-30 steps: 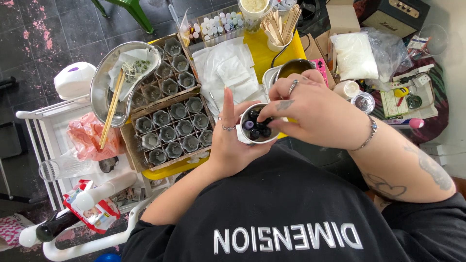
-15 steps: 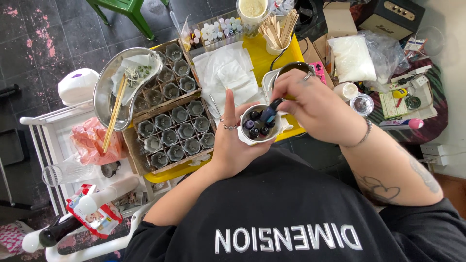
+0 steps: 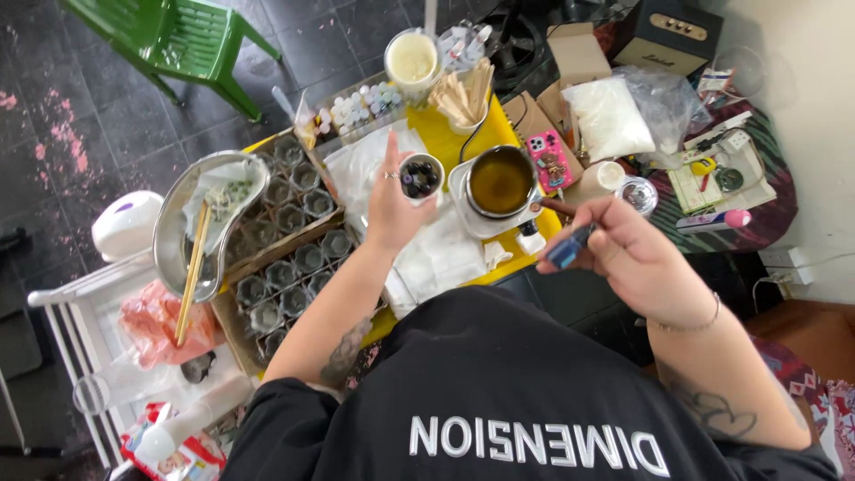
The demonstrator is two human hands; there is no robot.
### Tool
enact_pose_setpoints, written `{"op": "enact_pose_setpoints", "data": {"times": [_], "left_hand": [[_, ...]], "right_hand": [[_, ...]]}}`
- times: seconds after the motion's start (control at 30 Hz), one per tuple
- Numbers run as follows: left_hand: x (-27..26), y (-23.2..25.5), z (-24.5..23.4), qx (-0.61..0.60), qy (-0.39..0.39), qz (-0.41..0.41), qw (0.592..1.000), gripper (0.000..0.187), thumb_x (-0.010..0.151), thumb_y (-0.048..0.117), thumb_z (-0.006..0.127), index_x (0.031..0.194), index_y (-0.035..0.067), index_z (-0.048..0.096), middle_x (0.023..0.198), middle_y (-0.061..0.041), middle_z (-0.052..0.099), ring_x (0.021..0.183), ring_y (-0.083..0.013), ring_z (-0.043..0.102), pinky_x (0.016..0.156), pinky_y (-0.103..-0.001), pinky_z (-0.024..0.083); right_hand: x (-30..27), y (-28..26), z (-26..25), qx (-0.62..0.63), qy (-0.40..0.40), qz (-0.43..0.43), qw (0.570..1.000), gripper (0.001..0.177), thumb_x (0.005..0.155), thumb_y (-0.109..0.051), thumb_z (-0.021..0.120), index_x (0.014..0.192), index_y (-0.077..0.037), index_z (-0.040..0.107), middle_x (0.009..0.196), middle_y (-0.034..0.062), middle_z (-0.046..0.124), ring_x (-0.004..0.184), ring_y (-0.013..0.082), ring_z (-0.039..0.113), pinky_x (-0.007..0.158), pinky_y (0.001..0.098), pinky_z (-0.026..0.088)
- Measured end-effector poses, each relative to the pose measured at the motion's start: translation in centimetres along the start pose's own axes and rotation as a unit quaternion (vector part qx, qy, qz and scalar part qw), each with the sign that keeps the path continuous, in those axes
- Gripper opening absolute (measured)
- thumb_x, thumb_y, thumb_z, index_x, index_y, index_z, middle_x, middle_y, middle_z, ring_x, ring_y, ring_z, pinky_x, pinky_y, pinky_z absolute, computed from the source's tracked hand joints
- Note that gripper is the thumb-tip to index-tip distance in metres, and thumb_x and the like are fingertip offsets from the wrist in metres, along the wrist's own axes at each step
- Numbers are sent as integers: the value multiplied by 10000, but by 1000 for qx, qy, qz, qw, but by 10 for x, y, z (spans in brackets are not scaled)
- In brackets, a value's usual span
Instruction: The recorder adds liquid dye to melted wax in a small pot and stirs it thoroughly.
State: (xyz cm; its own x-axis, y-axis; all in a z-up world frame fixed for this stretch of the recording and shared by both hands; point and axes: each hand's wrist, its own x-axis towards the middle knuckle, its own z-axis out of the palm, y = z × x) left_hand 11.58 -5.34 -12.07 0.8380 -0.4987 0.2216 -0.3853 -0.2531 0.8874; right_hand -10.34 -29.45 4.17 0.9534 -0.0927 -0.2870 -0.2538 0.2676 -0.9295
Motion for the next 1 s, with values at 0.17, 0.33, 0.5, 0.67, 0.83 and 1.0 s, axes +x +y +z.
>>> {"op": "enact_pose_setpoints", "data": {"times": [0.17, 0.33, 0.5, 0.67, 0.83, 1.0], "left_hand": [[38, -52, 39, 53, 16, -2, 998, 1185, 717, 65, 893, 1635, 128, 146, 1331, -143, 563, 1210, -306, 595, 1044, -396, 500], [57, -69, 61, 80, 26, -28, 996, 1103, 734, 61, 888, 1614, 127, 226, 1346, -167, 532, 1204, -333, 605, 1028, -410, 509], [68, -85, 73, 130, 80, -31, 988, 1032, 727, 98, 919, 1560, 139, 311, 1407, -197, 512, 1174, -399, 627, 966, -441, 542], [64, -64, 63, 132, 85, -24, 987, 1071, 675, 118, 909, 1542, 129, 281, 1409, -236, 473, 1145, -411, 610, 938, -442, 532], [43, -26, 32, 210, 66, -44, 975, 946, 754, 92, 853, 1554, 141, 350, 1367, -148, 569, 1138, -363, 634, 877, -443, 522], [8, 55, -21, 8, -19, -69, 997, 174, 1072, 149, 647, 1235, 115, 697, 1061, -45, 749, 982, -167, 706, 878, -313, 555]], "right_hand": [[-18, 1, -12, 13, -5, 4, 1000, 162, 1071, -113, 391, 1187, -20, 454, 1115, 198, 688, 1067, 287, 699, 990, 437, 533], [-20, 4, -29, -9, 24, 10, 1000, 154, 1086, -125, 400, 1151, -8, 475, 1111, 202, 696, 1056, 270, 686, 962, 419, 530], [-19, 2, -38, -4, 8, -7, 1000, 167, 1073, -127, 414, 1167, -13, 491, 1108, 194, 692, 1052, 257, 685, 971, 412, 542], [-10, 4, -40, -27, 5, 0, 1000, 153, 1076, -111, 420, 1144, -2, 504, 1086, 176, 707, 1024, 248, 696, 937, 392, 542], [5, -3, -29, -178, -9, -38, 983, 134, 1047, -37, 470, 1153, 0, 544, 1058, 100, 681, 1005, 164, 617, 963, 307, 486], [38, -34, 31, -346, 11, -86, 934, 109, 1007, -42, 542, 1115, -29, 555, 894, 81, 668, 813, 194, 681, 765, 308, 542]]}}
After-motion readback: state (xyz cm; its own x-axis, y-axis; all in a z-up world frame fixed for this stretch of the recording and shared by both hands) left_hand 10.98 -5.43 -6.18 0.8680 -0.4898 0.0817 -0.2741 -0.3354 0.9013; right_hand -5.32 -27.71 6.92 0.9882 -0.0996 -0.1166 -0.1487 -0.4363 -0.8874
